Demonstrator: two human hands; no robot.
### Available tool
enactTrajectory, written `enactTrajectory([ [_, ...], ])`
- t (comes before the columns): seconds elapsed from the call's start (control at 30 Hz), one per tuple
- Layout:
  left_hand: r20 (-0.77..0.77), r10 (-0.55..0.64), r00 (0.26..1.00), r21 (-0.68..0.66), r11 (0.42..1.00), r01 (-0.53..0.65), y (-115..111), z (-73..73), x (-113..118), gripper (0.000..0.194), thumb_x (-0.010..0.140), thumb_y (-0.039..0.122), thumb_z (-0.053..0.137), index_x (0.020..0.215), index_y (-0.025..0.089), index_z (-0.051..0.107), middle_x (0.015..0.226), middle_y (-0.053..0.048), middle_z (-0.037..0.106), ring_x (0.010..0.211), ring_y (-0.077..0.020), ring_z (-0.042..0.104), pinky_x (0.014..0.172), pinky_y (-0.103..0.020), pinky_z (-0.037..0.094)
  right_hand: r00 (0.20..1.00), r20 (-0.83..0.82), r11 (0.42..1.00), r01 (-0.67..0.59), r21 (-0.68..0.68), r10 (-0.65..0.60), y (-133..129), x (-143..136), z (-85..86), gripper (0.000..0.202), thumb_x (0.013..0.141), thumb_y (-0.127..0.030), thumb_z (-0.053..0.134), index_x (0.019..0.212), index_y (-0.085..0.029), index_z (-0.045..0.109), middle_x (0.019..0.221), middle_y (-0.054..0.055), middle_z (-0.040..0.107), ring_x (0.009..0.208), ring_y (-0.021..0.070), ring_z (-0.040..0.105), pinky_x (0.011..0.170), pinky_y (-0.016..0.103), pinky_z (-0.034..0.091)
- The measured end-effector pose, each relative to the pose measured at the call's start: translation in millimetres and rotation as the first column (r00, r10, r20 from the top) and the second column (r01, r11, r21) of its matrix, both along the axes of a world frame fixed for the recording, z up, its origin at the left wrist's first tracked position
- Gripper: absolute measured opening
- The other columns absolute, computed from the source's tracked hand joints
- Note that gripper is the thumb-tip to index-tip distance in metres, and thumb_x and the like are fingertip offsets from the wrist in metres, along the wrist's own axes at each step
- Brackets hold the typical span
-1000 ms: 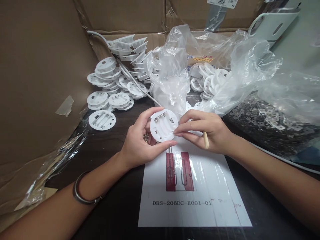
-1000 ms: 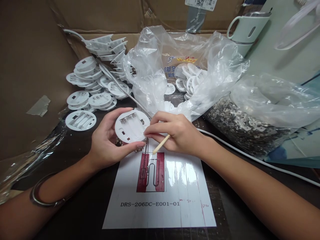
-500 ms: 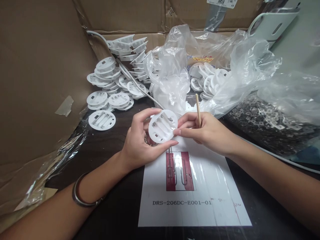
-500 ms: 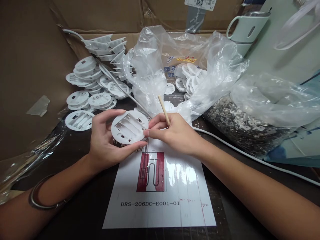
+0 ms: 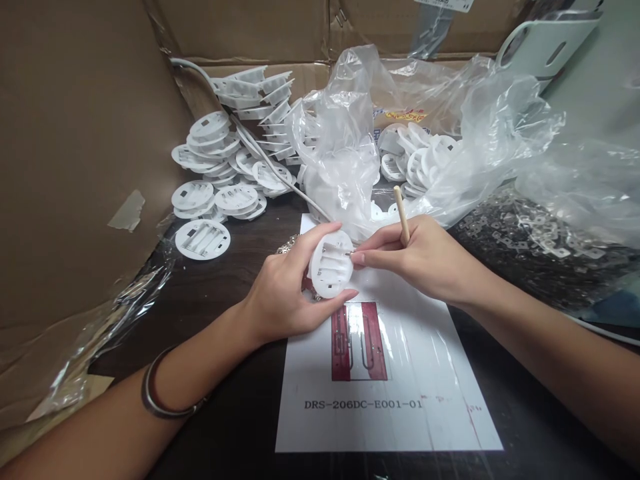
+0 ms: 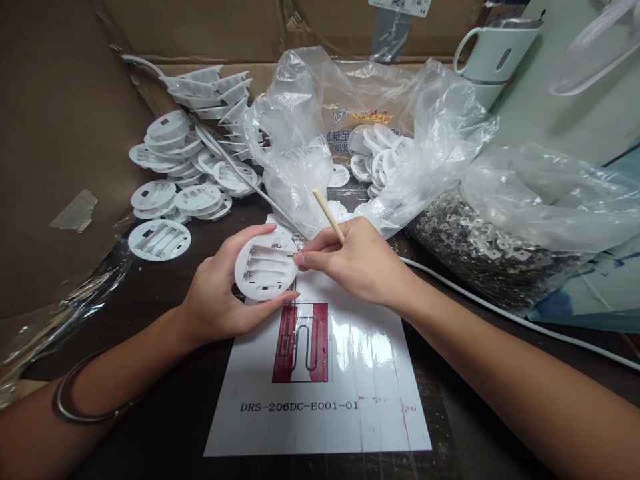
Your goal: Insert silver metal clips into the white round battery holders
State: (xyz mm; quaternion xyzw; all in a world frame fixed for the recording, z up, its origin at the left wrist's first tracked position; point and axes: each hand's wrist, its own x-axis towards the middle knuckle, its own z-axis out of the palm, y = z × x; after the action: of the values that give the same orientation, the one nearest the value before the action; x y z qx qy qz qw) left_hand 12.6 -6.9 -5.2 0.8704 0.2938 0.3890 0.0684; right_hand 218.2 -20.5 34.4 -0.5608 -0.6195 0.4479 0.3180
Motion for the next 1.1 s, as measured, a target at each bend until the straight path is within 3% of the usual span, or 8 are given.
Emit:
enactTrajectory([
  [0.13,-0.033,0.036,0.999,0.134,0.99,-0.032,1.1,-2.7,1.4,0.072,0.073,0.043,0.075,0.132,0.019,0.043,0.106,-0.008,0.069,0.079,-0.019,0.071,0.06,-0.024,0.058,0.998,0.057,0.999,-0.006,0.047,0.003,-2.6,-1.4,2.0,0.009,0.073,-0.024,0.071,0.069,-0.016,0.074,0.067,0.004,0.07,0.06,0.0147,0.062,0.054,0.027,0.042],
  [0.43,-0.056,-0.02,0.998,0.203,0.979,0.031,2.6,0.2,1.5,0.063,0.075,0.039,0.074,0.128,0.016,0.047,0.114,-0.011,0.065,0.099,-0.0216,0.066,0.072,-0.025,0.059,0.999,0.001,0.998,-0.053,-0.046,0.053,0.4,-1.3,-1.9,0.009,0.071,-0.018,0.065,0.063,-0.014,0.066,0.062,0.003,0.066,0.058,0.0124,0.056,0.055,0.027,0.04],
  [0.57,-0.073,-0.059,0.996,0.216,0.974,0.073,2.4,0.4,1.9,0.061,0.078,0.036,0.072,0.129,0.016,0.046,0.113,-0.01,0.068,0.097,-0.0207,0.068,0.075,-0.026,0.059,0.996,-0.042,0.994,-0.087,-0.07,0.084,3.0,0.6,-2.8,0.011,0.072,-0.017,0.065,0.062,-0.014,0.065,0.06,0.002,0.065,0.056,0.0114,0.055,0.055,0.026,0.039],
  [0.8,-0.103,-0.104,0.989,0.225,0.966,0.125,3.2,-0.8,1.2,0.063,0.078,0.035,0.072,0.131,0.015,0.044,0.115,-0.011,0.068,0.098,-0.0206,0.068,0.078,-0.026,0.059,0.988,-0.095,0.984,-0.133,-0.12,0.122,5.6,4.4,-8.0,0.012,0.074,-0.02,0.068,0.064,-0.014,0.065,0.056,0.001,0.061,0.043,0.0062,0.038,0.045,0.025,0.027],
  [1.1,-0.025,-0.052,0.998,0.136,0.989,0.055,2.3,1.1,1.9,0.069,0.072,0.039,0.077,0.129,0.016,0.046,0.112,-0.01,0.068,0.093,-0.0206,0.069,0.075,-0.026,0.059,0.969,-0.214,0.976,-0.155,-0.156,0.119,10.9,11.0,-19.2,0.021,0.073,-0.03,0.075,0.067,-0.015,0.062,0.06,-0.002,0.059,0.046,0.0047,0.036,0.048,0.024,0.026],
])
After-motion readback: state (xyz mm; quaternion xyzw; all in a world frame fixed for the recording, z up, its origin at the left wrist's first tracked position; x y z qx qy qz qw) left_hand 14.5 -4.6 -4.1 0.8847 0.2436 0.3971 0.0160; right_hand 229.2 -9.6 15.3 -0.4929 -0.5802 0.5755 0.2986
